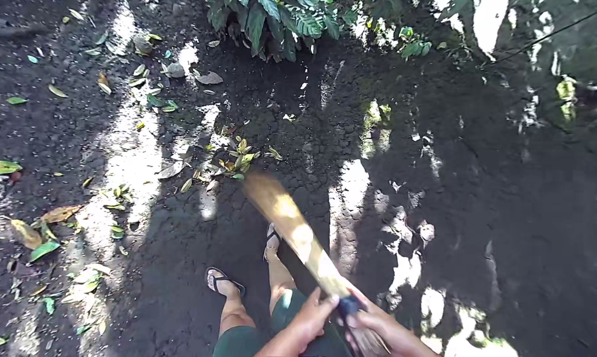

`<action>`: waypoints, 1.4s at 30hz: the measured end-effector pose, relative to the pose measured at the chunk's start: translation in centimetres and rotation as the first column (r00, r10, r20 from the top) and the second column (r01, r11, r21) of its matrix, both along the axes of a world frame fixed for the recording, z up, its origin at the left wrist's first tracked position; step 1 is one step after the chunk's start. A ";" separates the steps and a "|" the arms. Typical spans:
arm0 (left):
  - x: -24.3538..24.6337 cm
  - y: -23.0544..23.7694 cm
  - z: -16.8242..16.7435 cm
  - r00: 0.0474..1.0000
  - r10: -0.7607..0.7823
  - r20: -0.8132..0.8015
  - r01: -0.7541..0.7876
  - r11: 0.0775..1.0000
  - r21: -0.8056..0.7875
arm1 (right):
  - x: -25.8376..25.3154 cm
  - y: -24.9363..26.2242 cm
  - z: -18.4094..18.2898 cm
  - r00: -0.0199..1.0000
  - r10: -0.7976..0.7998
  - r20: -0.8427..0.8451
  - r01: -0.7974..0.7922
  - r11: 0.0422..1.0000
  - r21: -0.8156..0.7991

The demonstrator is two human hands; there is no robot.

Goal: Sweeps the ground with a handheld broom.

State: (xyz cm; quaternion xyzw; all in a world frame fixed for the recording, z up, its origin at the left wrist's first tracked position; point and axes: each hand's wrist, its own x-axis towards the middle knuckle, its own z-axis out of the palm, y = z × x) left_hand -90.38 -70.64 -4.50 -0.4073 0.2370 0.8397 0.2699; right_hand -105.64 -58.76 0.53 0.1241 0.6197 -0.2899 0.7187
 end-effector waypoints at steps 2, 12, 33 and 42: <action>-1.9 0.1 0.0 0.996 -0.070 -0.057 0.070 0.998 -0.002 | -2.2 3.1 2.1 0.975 -0.122 -0.186 0.138 0.988 0.076; -0.4 -4.0 -6.4 0.875 0.345 0.340 -0.240 0.918 -0.315 | -3.6 -7.6 -14.9 0.984 -0.167 -0.057 0.168 0.986 0.004; -7.2 -3.3 -0.4 0.878 0.458 0.137 -0.452 0.889 -0.072 | -16.5 -8.1 -9.5 0.888 -0.115 -0.445 0.141 0.990 0.026; -2.0 -9.9 -6.7 0.377 0.816 0.439 -0.823 0.513 -0.246 | 2.0 -20.8 -15.2 0.876 0.423 0.229 -0.363 0.894 -0.262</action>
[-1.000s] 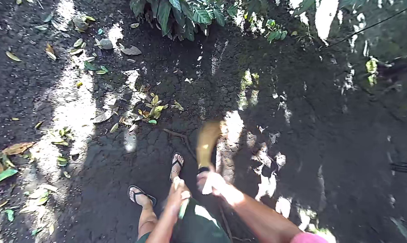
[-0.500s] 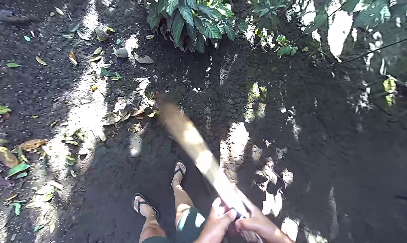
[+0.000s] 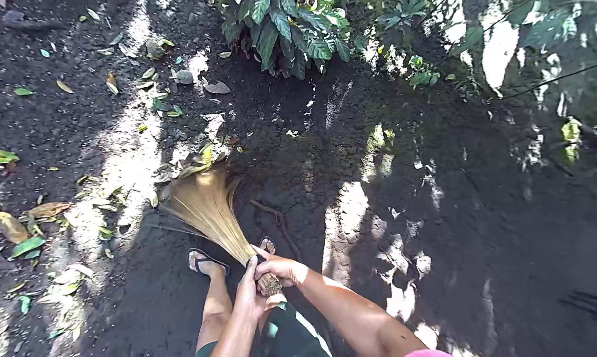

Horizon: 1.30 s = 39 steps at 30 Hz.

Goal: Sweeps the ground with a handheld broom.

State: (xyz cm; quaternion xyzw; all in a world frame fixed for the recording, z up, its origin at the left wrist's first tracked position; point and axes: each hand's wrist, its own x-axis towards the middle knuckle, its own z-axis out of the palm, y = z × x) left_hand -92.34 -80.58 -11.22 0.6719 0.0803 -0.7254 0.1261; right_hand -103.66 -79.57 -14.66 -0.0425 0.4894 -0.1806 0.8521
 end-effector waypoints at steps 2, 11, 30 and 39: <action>-0.1 -0.1 2.0 1.000 -0.024 -0.021 0.023 0.999 -0.022 | -0.5 0.0 2.1 0.998 0.064 0.013 -0.063 0.994 -0.085; 1.6 0.5 5.2 0.813 -0.189 -0.550 0.284 0.954 0.093 | 1.8 4.3 12.7 0.861 -0.170 -0.479 0.219 0.974 0.049; 23.3 -11.0 6.0 0.970 0.034 -0.242 -0.037 0.999 -0.006 | 22.6 -10.6 9.8 0.948 0.047 -0.316 -0.079 0.993 -0.088; 25.2 -19.5 -3.4 0.952 0.159 -0.263 -0.143 0.987 0.079 | 26.7 -18.7 0.7 0.879 0.091 -0.467 -0.065 0.995 0.071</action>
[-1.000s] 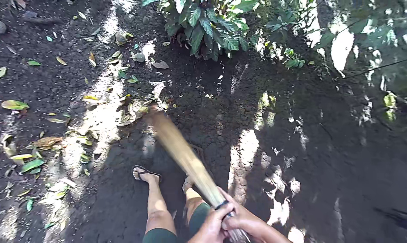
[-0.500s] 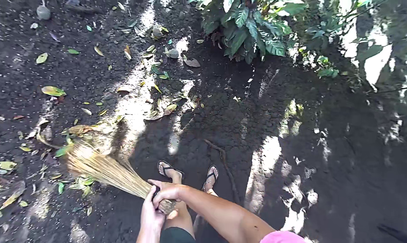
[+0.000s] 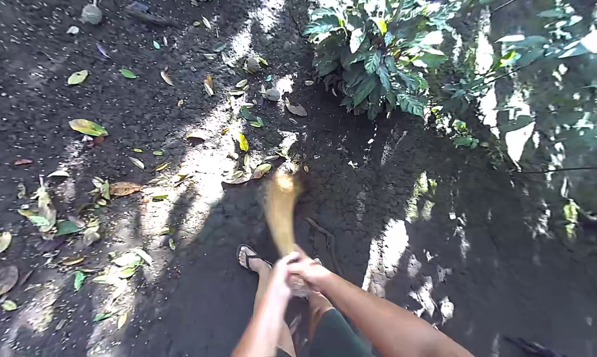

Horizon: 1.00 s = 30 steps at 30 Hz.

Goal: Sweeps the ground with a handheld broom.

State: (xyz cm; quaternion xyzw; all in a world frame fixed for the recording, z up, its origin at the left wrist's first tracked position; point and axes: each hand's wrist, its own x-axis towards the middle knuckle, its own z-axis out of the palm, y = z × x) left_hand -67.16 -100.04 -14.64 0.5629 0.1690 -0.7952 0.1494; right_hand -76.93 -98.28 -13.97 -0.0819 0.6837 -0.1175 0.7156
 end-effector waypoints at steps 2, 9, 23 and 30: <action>6.4 -0.7 -1.6 0.960 0.232 0.153 -0.226 0.972 -0.056 | 6.3 -3.8 -3.8 0.937 0.280 0.211 -0.277 0.960 -0.043; 13.1 0.6 3.0 0.806 0.336 0.487 -0.227 0.936 -0.269 | 13.5 -5.7 -0.9 0.758 0.479 0.442 -0.383 0.876 -0.291; 14.4 6.6 4.4 0.917 0.304 0.259 -0.341 0.934 0.111 | 14.6 2.8 1.3 0.888 0.391 0.242 -0.425 0.900 0.102; 21.6 4.2 5.4 0.602 0.504 0.620 -0.445 0.856 -0.263 | 25.6 -4.7 -1.1 0.428 0.704 0.566 -0.649 0.676 -0.350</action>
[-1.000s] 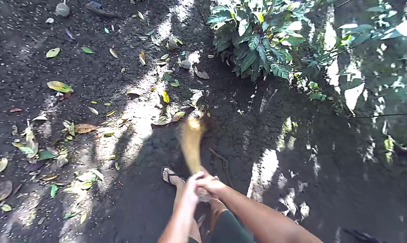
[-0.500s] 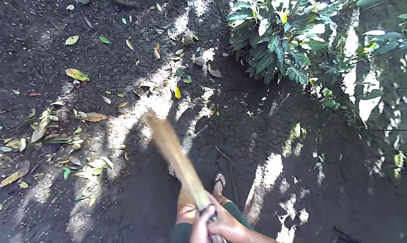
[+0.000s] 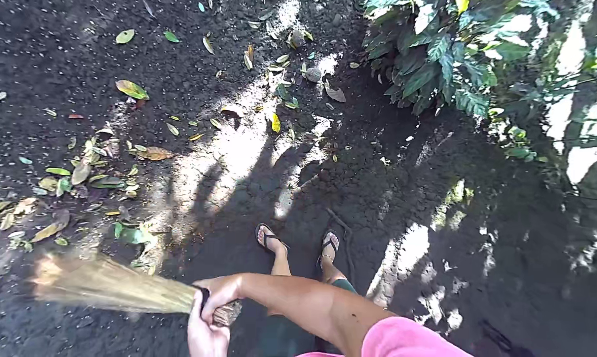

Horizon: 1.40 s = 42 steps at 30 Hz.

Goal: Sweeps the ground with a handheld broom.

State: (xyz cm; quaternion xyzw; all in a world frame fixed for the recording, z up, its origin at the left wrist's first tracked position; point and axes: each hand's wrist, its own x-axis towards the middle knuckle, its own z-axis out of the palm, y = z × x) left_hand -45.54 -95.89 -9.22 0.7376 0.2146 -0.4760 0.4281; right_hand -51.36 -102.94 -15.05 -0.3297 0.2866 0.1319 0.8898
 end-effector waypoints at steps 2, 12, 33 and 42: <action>-1.1 1.4 2.4 0.995 -0.060 -0.081 0.058 0.998 -0.025 | -1.8 0.4 2.2 0.999 0.040 0.033 -0.041 0.999 0.031; -10.6 -7.1 0.9 0.729 -0.202 -0.654 0.252 0.967 -0.018 | -16.2 -5.2 5.8 0.839 -0.181 -0.513 0.309 0.934 0.176; -34.3 -5.0 2.8 0.284 -0.834 -0.473 0.822 0.466 -0.327 | -62.1 10.6 11.2 -0.288 -0.746 -0.600 0.857 0.079 -0.510; -34.5 -5.3 1.3 0.452 -0.833 -0.320 0.868 0.494 -0.059 | -51.0 -0.9 -0.5 0.519 -0.634 -0.573 0.807 0.585 0.084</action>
